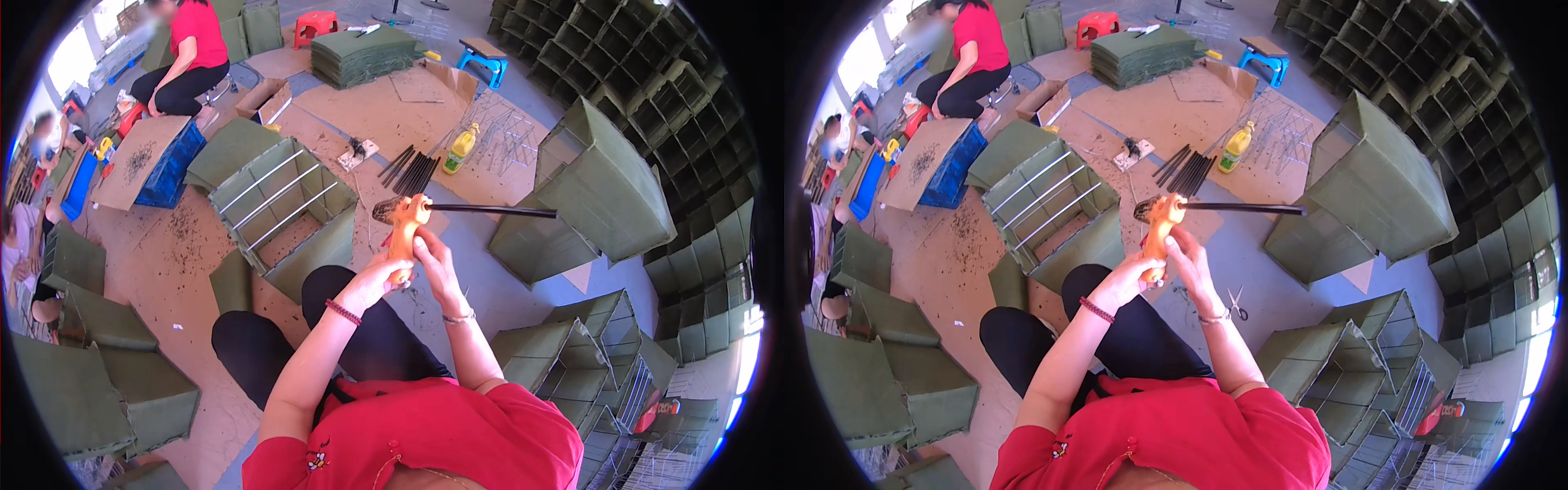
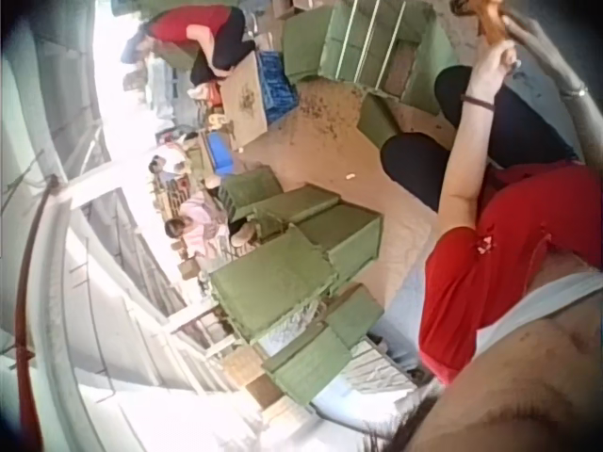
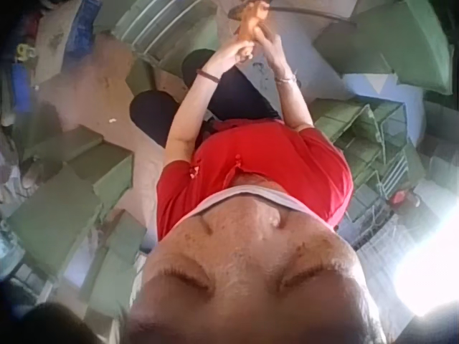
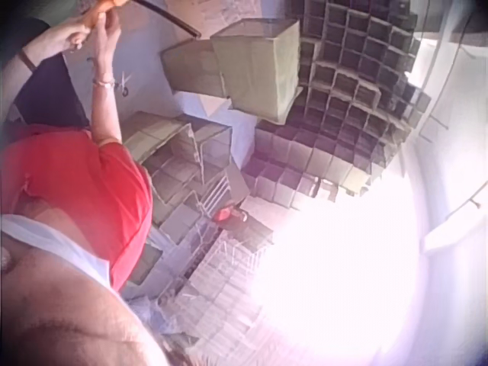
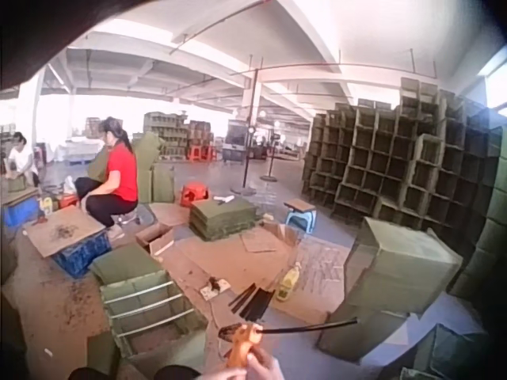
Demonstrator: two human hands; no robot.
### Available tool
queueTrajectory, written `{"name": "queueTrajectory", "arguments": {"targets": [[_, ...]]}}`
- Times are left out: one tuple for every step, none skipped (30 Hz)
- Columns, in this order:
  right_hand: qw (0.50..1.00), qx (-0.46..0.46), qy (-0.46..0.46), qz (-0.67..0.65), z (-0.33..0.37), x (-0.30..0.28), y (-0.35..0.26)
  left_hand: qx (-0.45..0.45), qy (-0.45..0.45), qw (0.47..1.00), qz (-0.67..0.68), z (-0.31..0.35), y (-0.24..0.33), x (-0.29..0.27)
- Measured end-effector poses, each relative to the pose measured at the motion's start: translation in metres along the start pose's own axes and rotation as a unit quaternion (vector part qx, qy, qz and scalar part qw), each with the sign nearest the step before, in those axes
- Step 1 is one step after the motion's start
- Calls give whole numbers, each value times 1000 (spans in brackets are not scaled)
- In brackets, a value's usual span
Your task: The recorder is assembling green mesh storage cubes, using hot glue to attach panels and scissors to trim materials.
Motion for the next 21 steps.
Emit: {"name": "queueTrajectory", "arguments": {"targets": [[998,49,-47,-10,1,13,-1,-4,-11,1000,12,0,1,4],[997,56,-51,-9,0,15,-2,-6,-4,1000,16,0,1,5],[990,121,-61,-32,-1,17,2,-11,-12,1000,9,0,0,6],[979,182,-70,-53,-4,19,5,-14,-23,1000,1,-1,0,7],[982,132,-84,-101,-12,20,7,-17,-41,999,-31,-2,-1,10],[982,134,-85,-101,-15,20,8,-17,-39,999,-29,-2,-1,12],[979,125,-85,-134,-14,23,2,-1,-55,995,-88,-1,0,14],[975,115,-85,-168,-14,25,-3,16,-71,986,-148,-1,0,15],[969,128,-93,-190,-13,24,-5,44,-96,971,-212,-5,-5,12],[970,129,-89,-189,-13,17,-8,43,-99,972,-209,-3,-8,13],[970,132,-113,-168,-12,11,-10,114,-106,936,-315,1,-6,13],[970,135,-136,-147,-11,7,-13,184,-111,884,-415,4,-3,14],[967,161,-117,-161,-7,2,-14,157,-99,875,-448,8,2,15],[967,162,-110,-161,-4,-5,-17,155,-104,876,-444,12,14,26],[971,166,-120,-120,-4,-3,-20,165,-45,835,-523,21,38,29],[975,161,-126,-84,-2,-6,-22,173,7,780,-602,23,52,32],[973,147,-141,-105,-5,-12,-13,337,29,713,-614,23,59,39],[974,150,-138,-104,-3,-17,-9,337,28,715,-612,16,59,47],[972,160,-119,-124,-1,-21,-5,424,-1,676,-603,14,64,68],[970,168,-102,-144,1,-22,-2,507,-29,627,-591,14,67,91],[970,171,-103,-141,3,-20,-2,517,-44,587,-621,9,62,115]]}}
Point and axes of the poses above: each hand's wrist, its own z-axis away from the middle knuckle, its own x-axis out of the palm, y = z × x, the point moved 4 cm from there along -z, towards the middle knuckle, and after that the axes turned 12 degrees about x, right-handed, at the moved point
